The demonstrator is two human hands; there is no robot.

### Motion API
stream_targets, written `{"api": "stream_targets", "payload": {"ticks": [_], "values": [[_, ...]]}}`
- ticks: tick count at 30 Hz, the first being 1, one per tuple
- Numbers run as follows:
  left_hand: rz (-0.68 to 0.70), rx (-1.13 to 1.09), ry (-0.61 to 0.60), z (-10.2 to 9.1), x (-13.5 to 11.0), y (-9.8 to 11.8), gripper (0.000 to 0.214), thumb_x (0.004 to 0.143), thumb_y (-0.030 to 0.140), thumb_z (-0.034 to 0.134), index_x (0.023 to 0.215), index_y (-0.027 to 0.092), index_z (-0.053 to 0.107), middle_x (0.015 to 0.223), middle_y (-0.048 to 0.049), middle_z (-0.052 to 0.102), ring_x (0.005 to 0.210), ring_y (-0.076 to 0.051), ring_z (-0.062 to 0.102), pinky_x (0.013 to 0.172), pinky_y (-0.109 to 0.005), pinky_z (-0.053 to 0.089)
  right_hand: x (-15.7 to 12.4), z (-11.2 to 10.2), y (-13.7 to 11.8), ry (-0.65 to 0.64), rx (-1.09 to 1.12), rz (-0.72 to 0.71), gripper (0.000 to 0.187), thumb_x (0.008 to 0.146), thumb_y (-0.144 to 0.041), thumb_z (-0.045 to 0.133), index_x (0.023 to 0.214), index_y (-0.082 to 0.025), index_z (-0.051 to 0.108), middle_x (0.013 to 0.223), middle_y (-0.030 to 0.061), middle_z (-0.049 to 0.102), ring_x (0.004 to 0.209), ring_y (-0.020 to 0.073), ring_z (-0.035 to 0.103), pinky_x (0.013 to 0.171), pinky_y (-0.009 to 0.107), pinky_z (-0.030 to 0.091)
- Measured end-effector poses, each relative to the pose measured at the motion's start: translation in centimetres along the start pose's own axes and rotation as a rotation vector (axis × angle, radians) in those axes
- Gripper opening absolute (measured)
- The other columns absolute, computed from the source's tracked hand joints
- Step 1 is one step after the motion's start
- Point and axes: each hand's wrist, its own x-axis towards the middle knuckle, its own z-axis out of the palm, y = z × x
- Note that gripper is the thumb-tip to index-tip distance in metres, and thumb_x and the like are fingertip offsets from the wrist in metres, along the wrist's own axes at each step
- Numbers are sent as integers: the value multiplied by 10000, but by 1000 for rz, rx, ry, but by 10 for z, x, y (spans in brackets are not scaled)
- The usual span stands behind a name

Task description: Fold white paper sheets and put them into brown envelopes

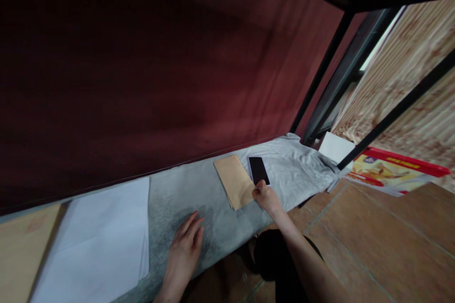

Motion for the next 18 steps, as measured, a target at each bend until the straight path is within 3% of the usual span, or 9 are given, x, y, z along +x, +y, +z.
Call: {"api": "stream_targets", "payload": {"ticks": [3,6,9,11,14,18], "values": [[10,21,7,1,0,0,299,984,365,462,1143,243,684,1265,-75,696,1116,-213,692,951,-392,594,-9,-1,-6,46,-213,-38,158,941,-212,525,1082,-162,577,941,116,718,893,241,714,707,281,460],[14,29,-3,1,0,1,289,981,347,468,1144,246,685,1266,-72,697,1117,-212,690,949,-388,594,-21,-1,-15,116,-437,-99,216,996,-287,451,1104,-156,585,1052,137,689,834,231,715,672,295,483],[-2,23,-19,0,0,2,296,981,339,459,1142,246,690,1274,-71,695,1122,-216,687,953,-397,591,-30,3,-23,125,-415,-267,270,994,-298,461,1194,-162,582,1192,158,638,948,237,694,743,315,523],[-20,17,-43,-1,0,4,307,983,337,447,1138,244,695,1283,-73,691,1133,-223,680,968,-412,583,-34,9,-26,53,-342,-481,394,935,-313,582,1303,-175,551,1348,173,573,1178,274,608,923,364,512],[-35,23,-91,-5,2,7,323,985,337,432,1140,243,698,1292,-75,686,1150,-234,670,986,-431,571,-35,18,-27,-128,-302,-725,690,832,-324,725,1460,-217,458,1576,145,386,1428,331,374,1155,477,343],[-42,22,-131,-7,4,8,320,978,344,439,1142,252,697,1300,-68,681,1154,-230,664,995,-431,563,-31,24,-24,-250,-319,-736,759,863,-297,686,1543,-199,362,1629,145,296,1482,316,294,1200,495,271]]}}
